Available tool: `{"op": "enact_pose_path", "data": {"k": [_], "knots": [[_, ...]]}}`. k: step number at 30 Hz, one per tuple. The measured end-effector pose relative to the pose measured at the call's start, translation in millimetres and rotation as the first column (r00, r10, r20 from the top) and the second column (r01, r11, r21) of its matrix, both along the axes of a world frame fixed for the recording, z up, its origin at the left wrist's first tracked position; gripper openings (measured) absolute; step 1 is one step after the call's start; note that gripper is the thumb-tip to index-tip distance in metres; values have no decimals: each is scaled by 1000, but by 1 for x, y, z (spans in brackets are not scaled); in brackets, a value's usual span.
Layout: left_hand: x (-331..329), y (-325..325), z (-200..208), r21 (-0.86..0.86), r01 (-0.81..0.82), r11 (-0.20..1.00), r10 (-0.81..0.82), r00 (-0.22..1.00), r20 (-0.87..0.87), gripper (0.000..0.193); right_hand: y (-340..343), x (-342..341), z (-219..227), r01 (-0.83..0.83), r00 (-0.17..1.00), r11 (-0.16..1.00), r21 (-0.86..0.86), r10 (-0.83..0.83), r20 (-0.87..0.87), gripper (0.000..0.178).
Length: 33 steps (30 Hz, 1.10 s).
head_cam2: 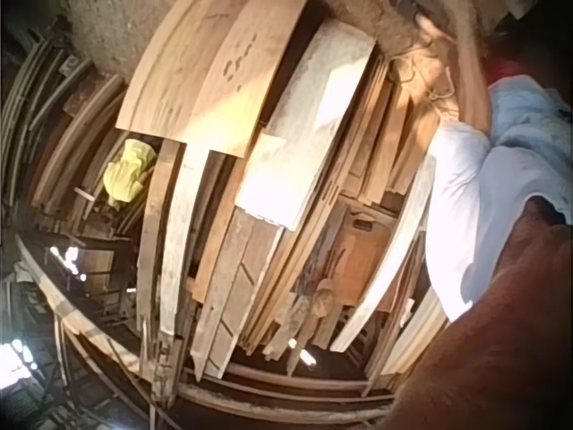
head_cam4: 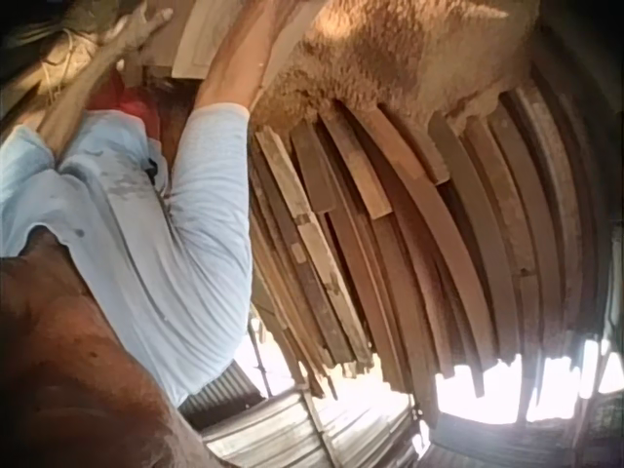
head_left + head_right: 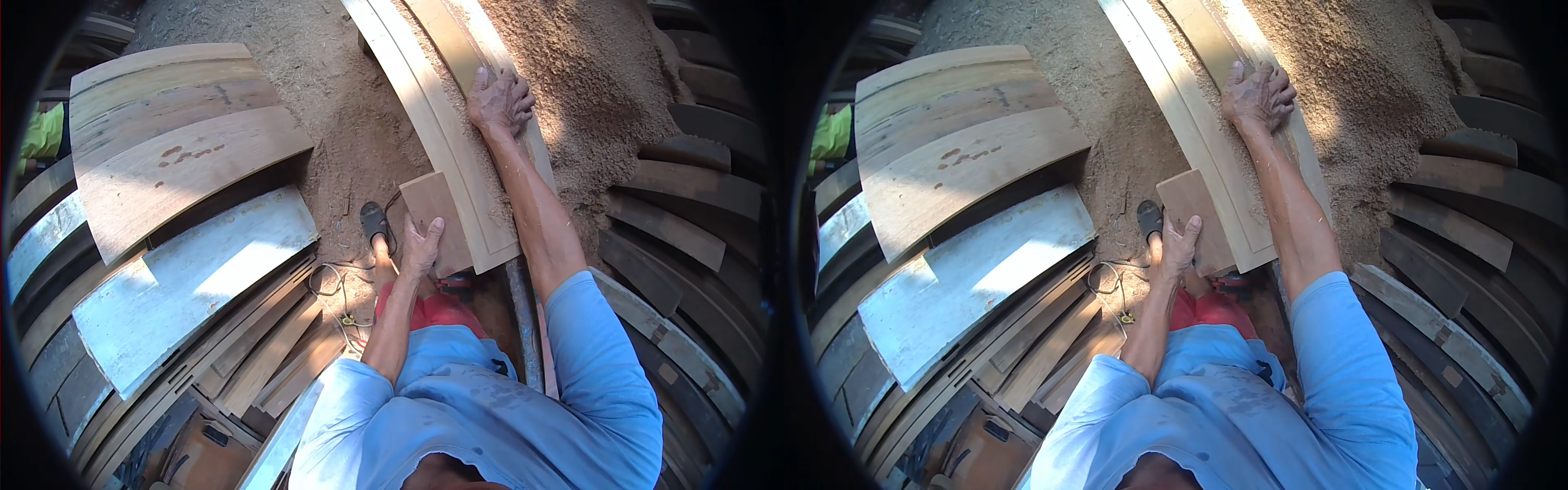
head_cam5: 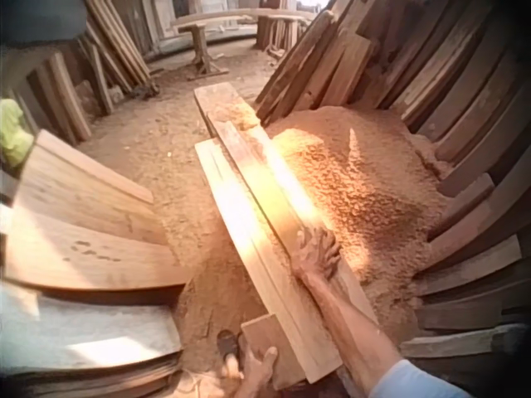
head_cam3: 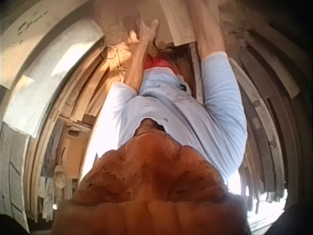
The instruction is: The person sands a piece of wood using a power sander, moving it back and forth along the surface. They pick up and handle different wood planks, placing them on a worktable to continue the sanding process.
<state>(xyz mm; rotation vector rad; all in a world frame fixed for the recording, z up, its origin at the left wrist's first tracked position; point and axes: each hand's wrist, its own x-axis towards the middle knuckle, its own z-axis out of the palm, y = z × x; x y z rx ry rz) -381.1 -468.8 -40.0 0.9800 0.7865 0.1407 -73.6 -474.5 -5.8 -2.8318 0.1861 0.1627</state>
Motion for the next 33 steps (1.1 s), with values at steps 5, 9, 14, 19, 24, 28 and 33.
{"op": "enact_pose_path", "data": {"k": [5,9,14,19,24,28,33], "knots": [[-1,-8,-7,177,21,984,-6,996,-87,78,3,0,0,16,1000,1000,13,-16,-6,73],[3,2,-8,144,31,989,-13,992,-125,74,1,-2,3,6,1000,1000,17,-6,-17,73],[19,11,6,163,20,986,3,991,-137,66,-2,-3,6,1,1000,1000,26,-1,-19,74],[23,22,0,157,34,987,-13,991,-131,65,1,-4,5,-11,1000,1000,26,12,-13,73],[14,92,9,241,288,927,-228,941,-249,54,3,-4,8,21,999,1000,13,-21,-32,73],[23,144,31,94,66,993,-56,994,-98,53,7,-1,16,35,998,999,10,-34,-43,71],[111,182,25,135,-99,986,87,992,91,54,4,-2,18,26,999,1000,-1,-26,-33,69]]}}
